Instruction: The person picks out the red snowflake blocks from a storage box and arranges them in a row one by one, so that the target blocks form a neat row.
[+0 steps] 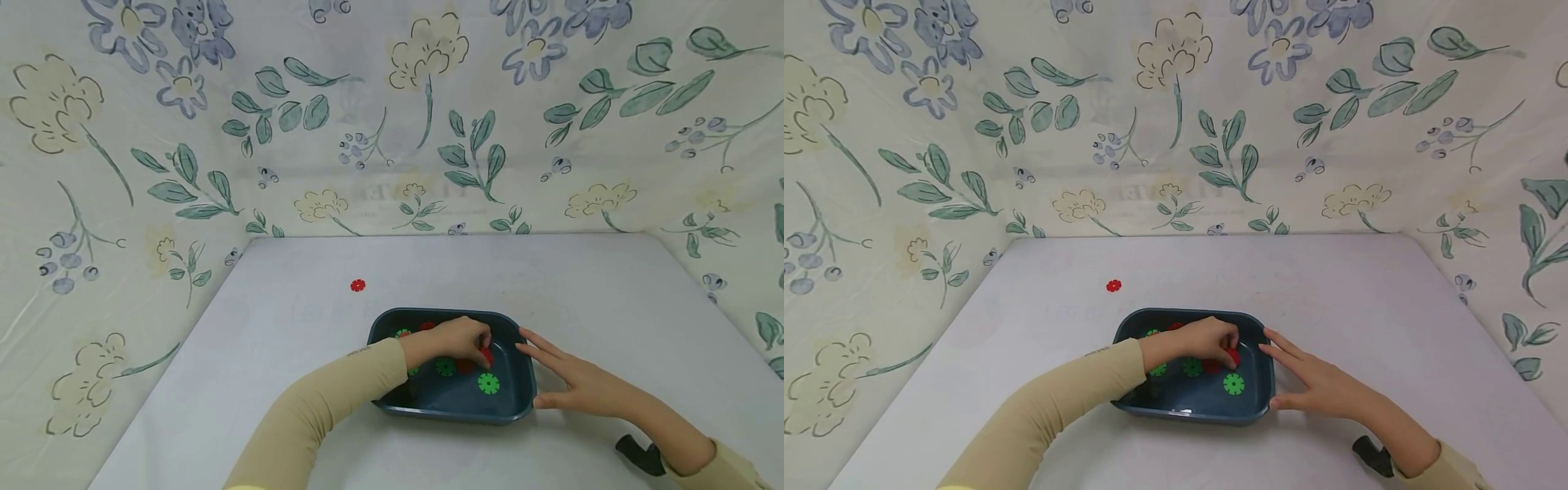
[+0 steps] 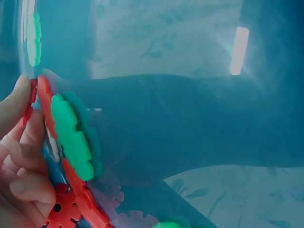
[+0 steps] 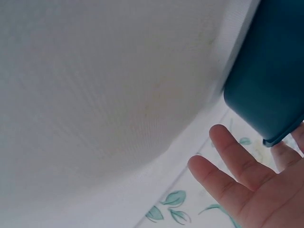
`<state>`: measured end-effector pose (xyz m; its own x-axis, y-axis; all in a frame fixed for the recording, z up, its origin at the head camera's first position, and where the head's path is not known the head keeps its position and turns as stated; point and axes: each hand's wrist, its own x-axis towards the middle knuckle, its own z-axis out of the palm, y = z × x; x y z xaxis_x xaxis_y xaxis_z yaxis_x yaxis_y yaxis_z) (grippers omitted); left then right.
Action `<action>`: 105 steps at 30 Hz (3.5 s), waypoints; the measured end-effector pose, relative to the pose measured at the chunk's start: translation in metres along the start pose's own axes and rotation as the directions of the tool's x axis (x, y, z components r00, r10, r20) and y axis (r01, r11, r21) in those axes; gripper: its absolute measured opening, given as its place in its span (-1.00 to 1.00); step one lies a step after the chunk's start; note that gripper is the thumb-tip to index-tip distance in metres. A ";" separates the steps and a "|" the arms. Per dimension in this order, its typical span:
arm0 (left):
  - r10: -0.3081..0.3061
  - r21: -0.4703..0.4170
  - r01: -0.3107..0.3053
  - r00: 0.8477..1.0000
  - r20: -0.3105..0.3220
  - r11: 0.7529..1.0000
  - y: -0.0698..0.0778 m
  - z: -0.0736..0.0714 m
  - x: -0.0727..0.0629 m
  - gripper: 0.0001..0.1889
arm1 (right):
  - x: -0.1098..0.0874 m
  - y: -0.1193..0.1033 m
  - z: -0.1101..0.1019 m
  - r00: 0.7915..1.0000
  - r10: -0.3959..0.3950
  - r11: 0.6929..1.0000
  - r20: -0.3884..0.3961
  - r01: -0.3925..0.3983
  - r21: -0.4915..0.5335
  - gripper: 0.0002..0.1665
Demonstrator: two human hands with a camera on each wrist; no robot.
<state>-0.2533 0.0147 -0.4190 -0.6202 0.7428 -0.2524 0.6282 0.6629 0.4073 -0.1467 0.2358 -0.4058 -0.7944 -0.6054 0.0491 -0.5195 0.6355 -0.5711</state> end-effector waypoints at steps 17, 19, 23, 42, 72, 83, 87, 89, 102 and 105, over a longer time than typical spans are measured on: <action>-0.050 -0.398 0.067 0.997 0.052 0.915 -0.001 -0.012 -0.008 -0.70 | 0.001 -0.001 -0.001 1.000 -0.018 1.000 0.014 0.018 -0.020 -0.11; -0.062 -0.453 0.085 0.996 0.065 0.887 -0.004 -0.014 -0.007 -0.67 | 0.001 0.000 -0.001 1.000 -0.019 1.000 0.013 0.019 -0.024 -0.11; -0.081 -0.501 0.114 0.993 0.087 0.858 -0.006 -0.020 -0.008 -0.64 | 0.001 0.000 0.000 1.000 -0.019 1.000 0.012 0.019 -0.024 -0.11; -0.206 -0.748 -0.029 0.953 -0.220 0.663 -0.032 -0.083 -0.030 -0.60 | 0.001 0.002 0.001 0.999 0.041 0.999 0.031 -0.041 0.006 -0.09; -0.502 -0.650 0.271 0.842 -0.197 0.710 -0.144 -0.094 -0.065 -0.48 | 0.000 -0.002 0.000 1.000 0.011 1.000 -0.012 -0.011 0.001 -0.10; -0.535 -0.600 0.318 0.815 -0.223 0.734 -0.172 -0.065 -0.065 -0.57 | 0.000 -0.002 -0.001 1.000 0.024 1.000 -0.010 -0.025 -0.019 -0.10; -0.537 -0.558 0.332 0.805 -0.252 0.761 -0.174 -0.060 -0.064 -0.58 | 0.000 -0.002 -0.001 1.000 0.028 1.000 -0.006 -0.028 -0.006 -0.10; -0.532 -0.524 0.340 0.801 -0.273 0.781 -0.176 -0.058 -0.063 -0.59 | 0.000 -0.002 -0.001 1.000 0.027 1.000 -0.007 -0.027 -0.008 -0.10; -0.549 -0.405 0.418 0.783 -0.293 0.813 -0.176 -0.051 -0.064 -0.63 | 0.000 -0.002 0.000 1.000 0.013 0.999 -0.014 -0.013 -0.031 -0.10; -0.556 -0.389 0.437 0.782 -0.282 0.811 -0.175 -0.051 -0.066 -0.65 | -0.001 -0.002 0.000 1.000 0.012 0.999 -0.019 -0.013 -0.042 -0.10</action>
<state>-0.3464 -0.1547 -0.4285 -0.9668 0.1852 -0.1761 0.0559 0.8257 0.5614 -0.1450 0.2352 -0.4045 -0.8068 -0.5880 0.0580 -0.5217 0.6629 -0.5370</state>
